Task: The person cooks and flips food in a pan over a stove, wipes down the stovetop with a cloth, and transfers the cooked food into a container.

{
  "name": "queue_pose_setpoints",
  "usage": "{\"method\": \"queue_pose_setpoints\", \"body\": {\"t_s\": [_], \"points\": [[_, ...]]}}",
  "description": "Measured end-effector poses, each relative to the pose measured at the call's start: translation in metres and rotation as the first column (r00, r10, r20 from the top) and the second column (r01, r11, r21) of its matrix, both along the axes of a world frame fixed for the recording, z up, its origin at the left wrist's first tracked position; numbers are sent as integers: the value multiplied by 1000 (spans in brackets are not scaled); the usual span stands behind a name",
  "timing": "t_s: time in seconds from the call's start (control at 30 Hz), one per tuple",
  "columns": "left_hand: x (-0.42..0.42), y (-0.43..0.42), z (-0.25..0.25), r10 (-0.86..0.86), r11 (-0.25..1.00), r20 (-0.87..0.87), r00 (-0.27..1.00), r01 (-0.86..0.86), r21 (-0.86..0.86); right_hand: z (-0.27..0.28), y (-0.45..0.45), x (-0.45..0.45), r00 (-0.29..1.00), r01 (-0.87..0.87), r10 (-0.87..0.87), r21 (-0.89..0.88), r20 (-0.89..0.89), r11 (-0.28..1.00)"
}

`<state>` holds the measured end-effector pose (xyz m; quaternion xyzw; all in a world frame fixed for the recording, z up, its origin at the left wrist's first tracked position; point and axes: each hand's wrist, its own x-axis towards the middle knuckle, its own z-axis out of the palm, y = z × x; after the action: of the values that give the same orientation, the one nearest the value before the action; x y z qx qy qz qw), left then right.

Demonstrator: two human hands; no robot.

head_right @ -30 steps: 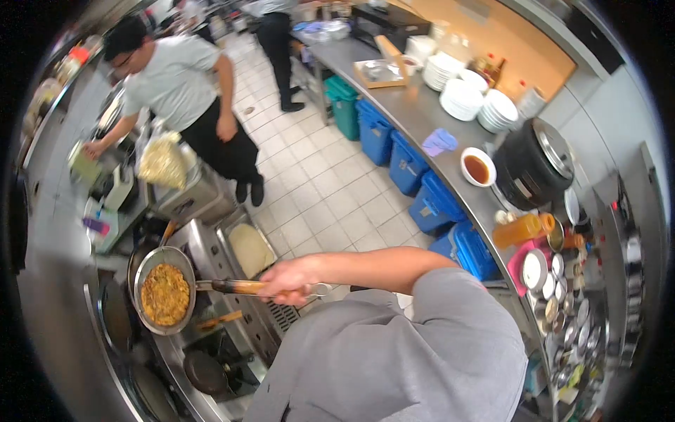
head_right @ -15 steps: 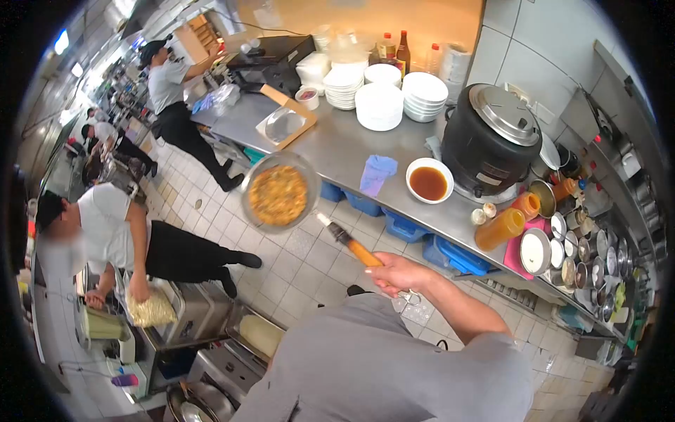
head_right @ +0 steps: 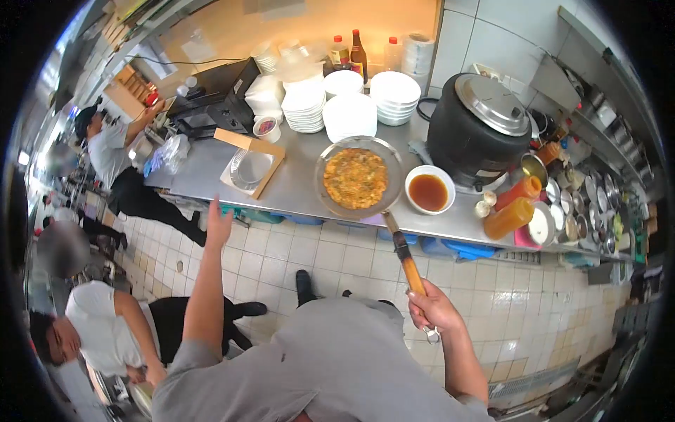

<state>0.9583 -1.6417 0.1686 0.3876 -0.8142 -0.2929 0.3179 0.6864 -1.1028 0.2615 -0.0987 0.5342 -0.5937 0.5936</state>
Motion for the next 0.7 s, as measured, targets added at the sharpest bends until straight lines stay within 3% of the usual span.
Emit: {"method": "queue_pose_setpoints", "body": {"t_s": [0.03, 0.13, 0.27, 0.33, 0.37, 0.43, 0.47, 0.63, 0.7], "points": [[-18, -33, 23, 11, 986, 78, 997, 2, -167, -3, -8, 19, 998, 63, -63, 1, 24, 998], [-52, -126, 56, -8, 917, 175, 984, 77, -392, -6, -40, 80, 964, 247, -248, 23, 94, 969], [-72, -198, 93, 10, 887, 292, 956, 126, -445, 5, -79, 156, 895, 430, -434, 58, 103, 901], [-77, -219, 102, -12, 874, 531, 847, 267, -406, 11, -96, 190, 869, 479, -485, 81, 99, 874], [-81, -235, 95, -26, 871, 533, 845, 281, -403, 12, -103, 204, 841, 525, -531, 82, 105, 847], [-91, -263, 75, -172, 715, 523, 835, 471, -516, 14, -112, 230, 796, 587, -593, 87, 120, 805], [-95, -265, 77, -191, 707, 529, 827, 490, -511, 16, -118, 241, 782, 603, -610, 93, 124, 792], [-114, -245, 87, -359, 785, 351, 865, 483, -387, 31, -143, 270, 757, 645, -653, 123, 32, 754], [-120, -240, 79, -325, 829, 290, 900, 419, -370, 33, -150, 271, 782, 621, -623, 114, -26, 775]]}}
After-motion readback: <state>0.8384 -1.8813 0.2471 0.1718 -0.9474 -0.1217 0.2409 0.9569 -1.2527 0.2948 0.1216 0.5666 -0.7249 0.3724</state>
